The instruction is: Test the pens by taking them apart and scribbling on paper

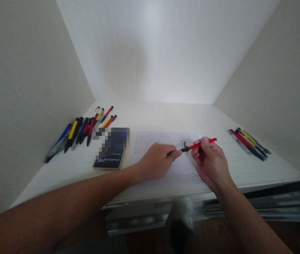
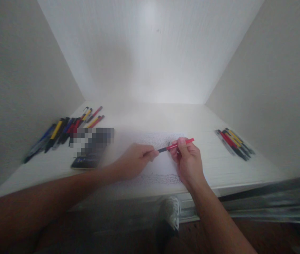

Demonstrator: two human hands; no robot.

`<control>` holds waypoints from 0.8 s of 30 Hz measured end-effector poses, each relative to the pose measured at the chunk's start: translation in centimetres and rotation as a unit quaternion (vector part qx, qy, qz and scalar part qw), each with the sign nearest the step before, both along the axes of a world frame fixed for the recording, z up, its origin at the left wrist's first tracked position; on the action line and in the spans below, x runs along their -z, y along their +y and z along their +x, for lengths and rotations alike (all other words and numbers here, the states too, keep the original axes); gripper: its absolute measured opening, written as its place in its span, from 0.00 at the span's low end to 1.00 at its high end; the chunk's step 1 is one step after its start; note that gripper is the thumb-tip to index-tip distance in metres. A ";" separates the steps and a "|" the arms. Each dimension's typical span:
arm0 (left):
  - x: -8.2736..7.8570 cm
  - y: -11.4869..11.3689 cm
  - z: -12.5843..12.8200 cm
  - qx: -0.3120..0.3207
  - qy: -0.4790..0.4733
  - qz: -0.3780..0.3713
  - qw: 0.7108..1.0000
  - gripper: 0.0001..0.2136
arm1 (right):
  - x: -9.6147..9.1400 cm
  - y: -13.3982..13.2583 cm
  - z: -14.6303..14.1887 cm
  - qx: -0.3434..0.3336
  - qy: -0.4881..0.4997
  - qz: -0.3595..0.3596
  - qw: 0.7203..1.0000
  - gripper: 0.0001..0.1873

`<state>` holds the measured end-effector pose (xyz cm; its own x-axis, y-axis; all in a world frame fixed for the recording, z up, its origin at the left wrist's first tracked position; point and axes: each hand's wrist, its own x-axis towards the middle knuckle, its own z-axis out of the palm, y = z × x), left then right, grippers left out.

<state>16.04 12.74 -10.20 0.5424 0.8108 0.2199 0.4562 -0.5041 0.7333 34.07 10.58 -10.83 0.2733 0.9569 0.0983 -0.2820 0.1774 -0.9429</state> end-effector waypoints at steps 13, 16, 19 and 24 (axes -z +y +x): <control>0.5 0.2 0.2 -0.006 -0.129 -0.099 0.987 0.20 | 0.0 -0.1 0.0 -0.043 0.047 0.011 0.998 0.14; 0.8 0.2 0.1 -0.050 -0.115 0.017 0.992 0.12 | 0.0 -0.1 0.0 -0.025 0.056 -0.001 0.998 0.15; 0.9 0.5 -0.1 -0.064 -0.109 0.070 0.990 0.08 | 0.1 0.0 -0.1 -0.022 0.056 -0.001 0.998 0.14; 0.9 0.7 -0.1 -0.074 -0.101 0.090 0.988 0.07 | 0.3 0.1 0.0 -0.039 0.046 0.017 0.998 0.12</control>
